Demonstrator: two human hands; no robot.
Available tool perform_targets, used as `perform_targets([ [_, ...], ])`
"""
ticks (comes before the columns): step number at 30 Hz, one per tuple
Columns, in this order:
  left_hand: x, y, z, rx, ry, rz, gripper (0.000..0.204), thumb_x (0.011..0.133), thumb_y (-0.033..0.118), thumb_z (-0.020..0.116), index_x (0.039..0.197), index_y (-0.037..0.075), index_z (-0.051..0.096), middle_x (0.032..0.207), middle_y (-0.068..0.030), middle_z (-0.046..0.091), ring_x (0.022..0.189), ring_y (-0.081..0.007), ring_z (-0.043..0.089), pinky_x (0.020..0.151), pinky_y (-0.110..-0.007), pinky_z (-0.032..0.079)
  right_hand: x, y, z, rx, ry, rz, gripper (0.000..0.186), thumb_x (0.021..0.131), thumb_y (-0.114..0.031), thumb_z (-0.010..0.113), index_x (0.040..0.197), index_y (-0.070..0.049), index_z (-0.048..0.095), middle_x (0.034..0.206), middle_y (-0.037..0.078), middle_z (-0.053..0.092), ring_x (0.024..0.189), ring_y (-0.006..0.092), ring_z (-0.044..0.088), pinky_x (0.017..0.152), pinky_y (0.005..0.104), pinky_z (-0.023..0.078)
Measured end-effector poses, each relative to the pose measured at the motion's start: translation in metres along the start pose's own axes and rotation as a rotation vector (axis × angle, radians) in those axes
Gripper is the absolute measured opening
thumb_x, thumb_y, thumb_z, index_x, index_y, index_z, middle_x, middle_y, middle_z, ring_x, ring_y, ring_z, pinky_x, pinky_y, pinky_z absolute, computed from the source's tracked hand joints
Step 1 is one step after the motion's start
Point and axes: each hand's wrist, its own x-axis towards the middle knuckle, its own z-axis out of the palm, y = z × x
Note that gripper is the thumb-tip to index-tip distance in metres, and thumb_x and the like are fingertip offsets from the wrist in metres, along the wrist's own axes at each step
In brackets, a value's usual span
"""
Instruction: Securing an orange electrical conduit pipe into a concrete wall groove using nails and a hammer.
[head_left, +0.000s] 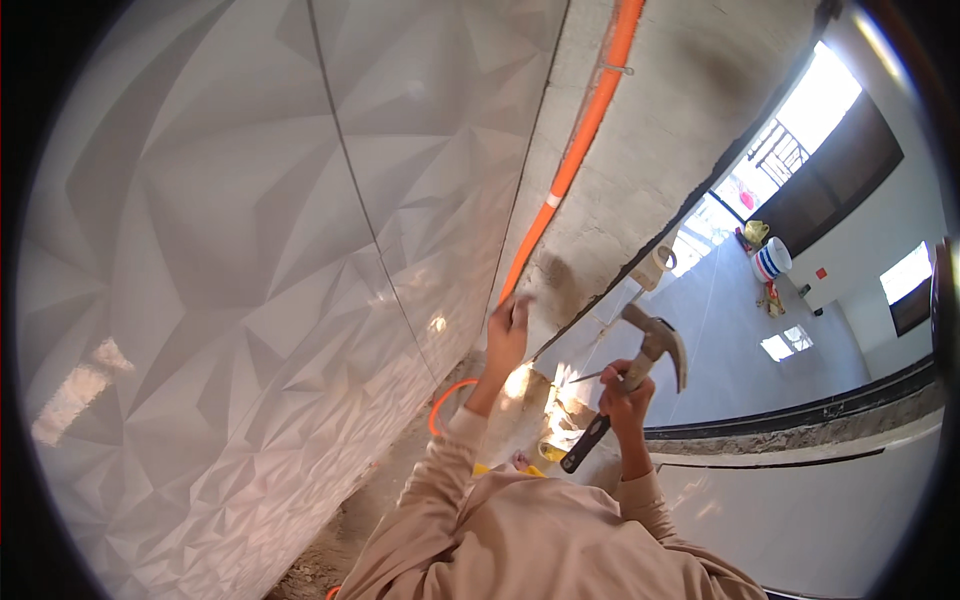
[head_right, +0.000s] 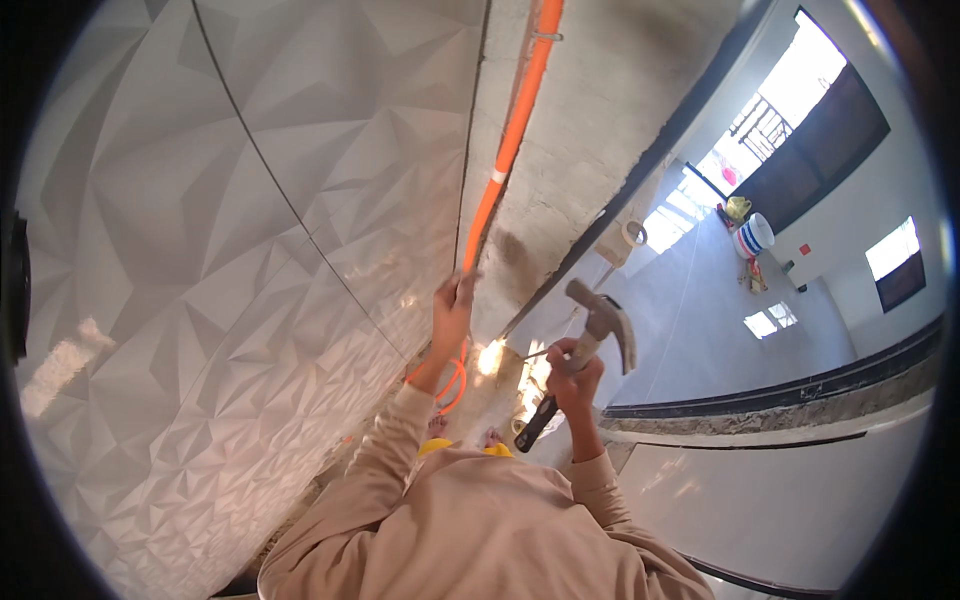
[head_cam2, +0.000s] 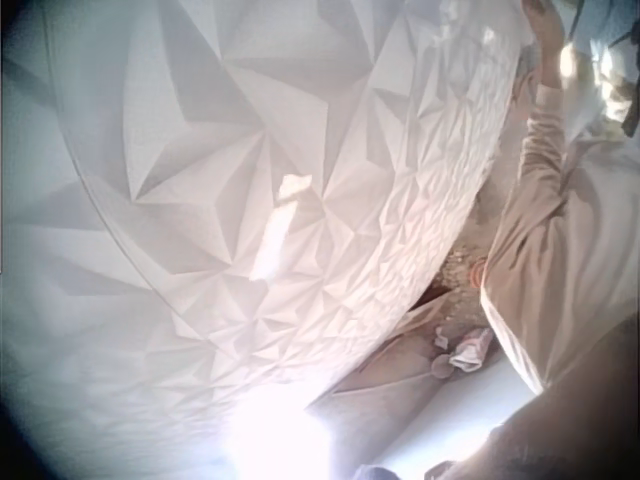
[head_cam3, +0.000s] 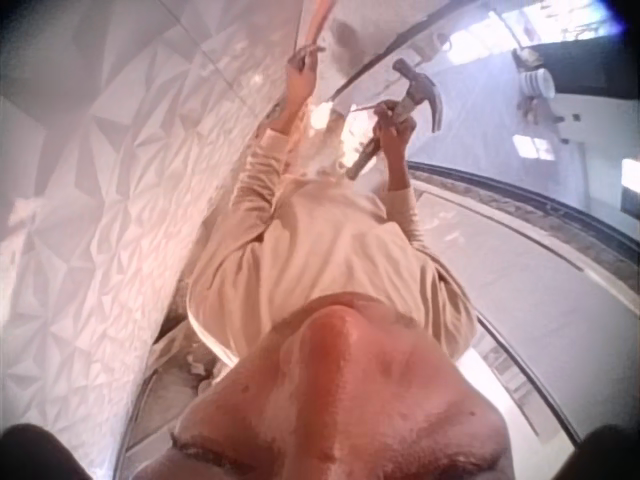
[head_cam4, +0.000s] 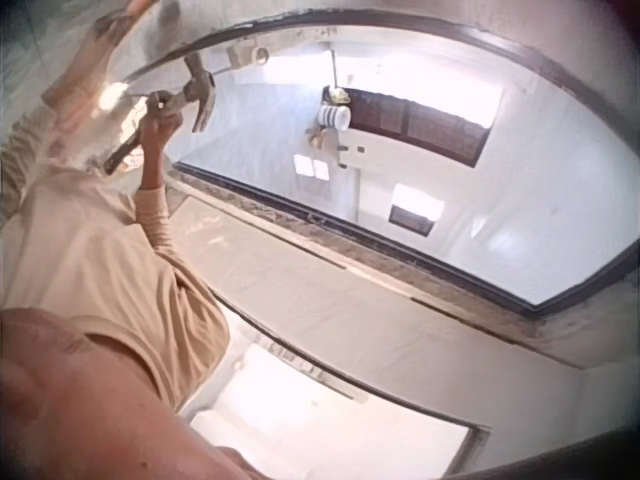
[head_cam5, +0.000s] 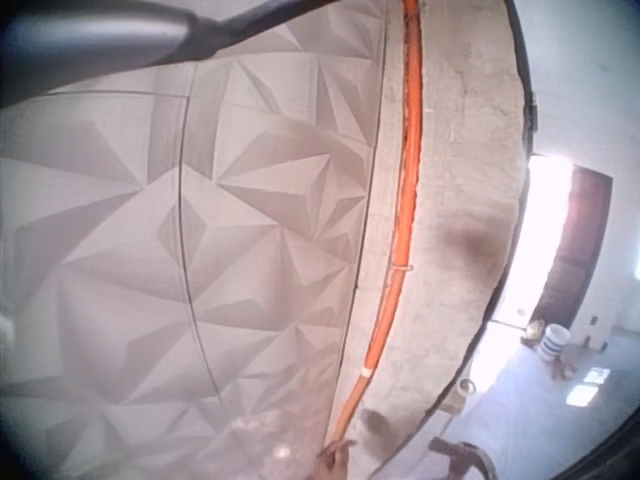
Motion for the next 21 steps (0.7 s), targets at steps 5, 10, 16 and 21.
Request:
perform_targets([
  [5, 0.087, 0.045, 0.043, -0.012, 0.178, 0.295, 0.018, 0.087, 0.015, 0.060, 0.090, -0.002, 0.064, 0.061, 0.0016, 0.051, 0.055, -0.0040, 0.039, 0.049, -0.021, 0.032, 0.023, -0.039, 0.012, -0.120, 0.081, -0.083, 0.007, 0.079, -0.003, 0.062, 0.083, 0.002, 0.059, 0.055, 0.001, 0.052, 0.037, 0.0057, 0.045, 0.033, 0.0206, 0.031],
  [10, 0.118, 0.036, 0.066, -0.221, 0.222, 0.174, 0.013, 0.081, 0.010, 0.066, 0.078, -0.003, 0.066, 0.062, 0.0007, 0.056, 0.055, -0.0037, 0.043, 0.050, -0.020, 0.034, 0.035, -0.067, 0.040, -0.154, 0.154, -0.217, 0.007, 0.078, -0.001, 0.064, 0.083, 0.001, 0.061, 0.055, 0.001, 0.053, 0.038, 0.0050, 0.045, 0.034, 0.0192, 0.031],
  [16, 0.118, 0.020, 0.088, -0.290, 0.411, 0.075, 0.013, 0.074, 0.008, 0.073, 0.072, -0.002, 0.065, 0.058, 0.0027, 0.054, 0.051, -0.0035, 0.041, 0.047, -0.020, 0.031, 0.056, -0.059, 0.045, -0.238, 0.217, -0.357, 0.009, 0.077, -0.003, 0.067, 0.085, -0.001, 0.062, 0.058, -0.001, 0.054, 0.046, 0.0031, 0.048, 0.039, 0.0188, 0.033],
  [21, 0.110, -0.012, 0.071, -0.333, 0.356, -0.051, 0.013, 0.073, 0.007, 0.074, 0.069, -0.002, 0.065, 0.059, 0.0035, 0.052, 0.053, -0.0039, 0.041, 0.048, -0.020, 0.032, 0.076, -0.050, 0.063, -0.221, 0.213, -0.293, 0.014, 0.077, -0.009, 0.070, 0.089, -0.005, 0.063, 0.064, -0.004, 0.054, 0.049, 0.0015, 0.045, 0.043, 0.0179, 0.033],
])
